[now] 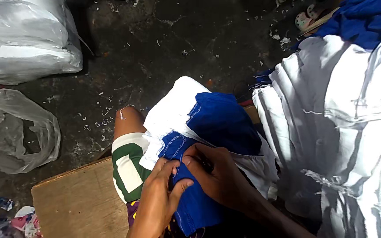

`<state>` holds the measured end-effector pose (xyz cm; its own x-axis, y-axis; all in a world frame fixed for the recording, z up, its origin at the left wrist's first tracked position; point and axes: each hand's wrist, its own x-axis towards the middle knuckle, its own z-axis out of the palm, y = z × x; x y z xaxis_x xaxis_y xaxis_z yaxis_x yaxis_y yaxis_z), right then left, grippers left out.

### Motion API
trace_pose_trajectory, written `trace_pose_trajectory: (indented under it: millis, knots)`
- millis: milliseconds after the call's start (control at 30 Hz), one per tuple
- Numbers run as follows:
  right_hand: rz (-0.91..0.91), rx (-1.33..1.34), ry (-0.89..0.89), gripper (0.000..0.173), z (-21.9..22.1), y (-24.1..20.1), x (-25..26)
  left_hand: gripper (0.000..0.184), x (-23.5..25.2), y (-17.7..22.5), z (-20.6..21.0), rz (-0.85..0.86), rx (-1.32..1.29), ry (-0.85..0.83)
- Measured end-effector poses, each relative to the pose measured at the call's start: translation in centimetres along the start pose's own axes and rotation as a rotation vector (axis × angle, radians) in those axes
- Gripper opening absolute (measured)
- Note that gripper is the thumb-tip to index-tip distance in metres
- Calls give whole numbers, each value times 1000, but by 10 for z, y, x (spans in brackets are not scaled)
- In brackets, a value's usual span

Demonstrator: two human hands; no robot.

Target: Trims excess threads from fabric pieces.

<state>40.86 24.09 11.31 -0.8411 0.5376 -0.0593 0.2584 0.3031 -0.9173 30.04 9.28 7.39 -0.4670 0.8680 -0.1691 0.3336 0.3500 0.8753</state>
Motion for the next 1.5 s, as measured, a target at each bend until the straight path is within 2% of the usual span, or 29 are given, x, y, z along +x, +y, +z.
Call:
trace_pose_trajectory:
  millis: [67, 167, 267, 333, 400, 467, 500, 533, 567, 633, 700, 767, 867, 967, 1067, 1133, 1200, 1267, 1300, 1333, 1400, 1433, 1500]
  knots:
    - [-26, -52, 5, 16, 3, 1, 0, 32, 6, -6, -1, 44, -2, 20]
    - [-34, -70, 7, 18, 3, 2, 0, 33, 7, -17, -14, 93, -179, -26]
    - [-9, -41, 15, 16, 0, 2, 2, 26, 2, -27, -52, 71, -289, 24]
    - [-16, -48, 25, 15, 1, 3, 3, 14, -6, -39, -98, -13, -312, 192]
    - [-40, -69, 26, 14, 3, 4, 3, 16, -15, -54, -148, -118, -331, 462]
    - [-40, -89, 12, 15, 4, 4, 3, 15, -14, -51, -179, -291, -93, 713]
    - [-36, -88, 5, 15, 4, 4, 3, 27, -13, -40, -183, -374, 113, 696]
    - [-26, -74, -2, 15, 2, 4, 4, 41, -14, -32, -182, -388, 286, 602]
    - [-8, -44, -13, 15, 0, 4, 5, 50, -18, -29, -179, -323, 365, 448]
    - [64, 74, -37, 14, -6, 5, 7, 46, -17, -24, -154, -137, 267, 200]
    - [173, 232, -45, 14, -14, 5, 7, 35, -6, -12, -100, -40, 37, 57]
    - [255, 335, -2, 13, -22, 5, 7, 35, 3, 0, -38, -20, -29, -2]
    - [306, 326, 91, 13, -30, 5, 5, 38, 12, 10, 10, 29, 237, 67]
    - [250, 174, 113, 14, -32, 12, 1, 36, 16, 4, 3, 147, 274, 103]
    - [214, 80, 43, 16, -33, 14, 4, 39, 16, -11, -27, 174, 50, 41]
    - [196, 69, 17, 17, -31, 13, 5, 34, 11, -20, -55, 143, -59, 46]
    - [180, 69, 17, 17, -29, 13, 6, 24, 2, -33, -98, 66, -81, 158]
    - [174, 70, 23, 16, -28, 13, 7, 17, -5, -49, -147, -34, -87, 418]
    - [170, 75, 27, 16, -27, 14, 7, 16, -6, -51, -166, -100, -19, 530]
    - [174, 76, 27, 15, -27, 14, 6, 23, -6, -44, -177, -177, 115, 554]
    - [188, 73, 15, 16, -29, 14, 8, 44, -5, -22, -176, -269, 380, 382]
    - [188, 70, 2, 16, -29, 15, 9, 51, -7, -19, -172, -236, 389, 233]
    - [179, 61, -17, 16, -30, 16, 13, 53, -3, -19, -142, -92, 269, 2]
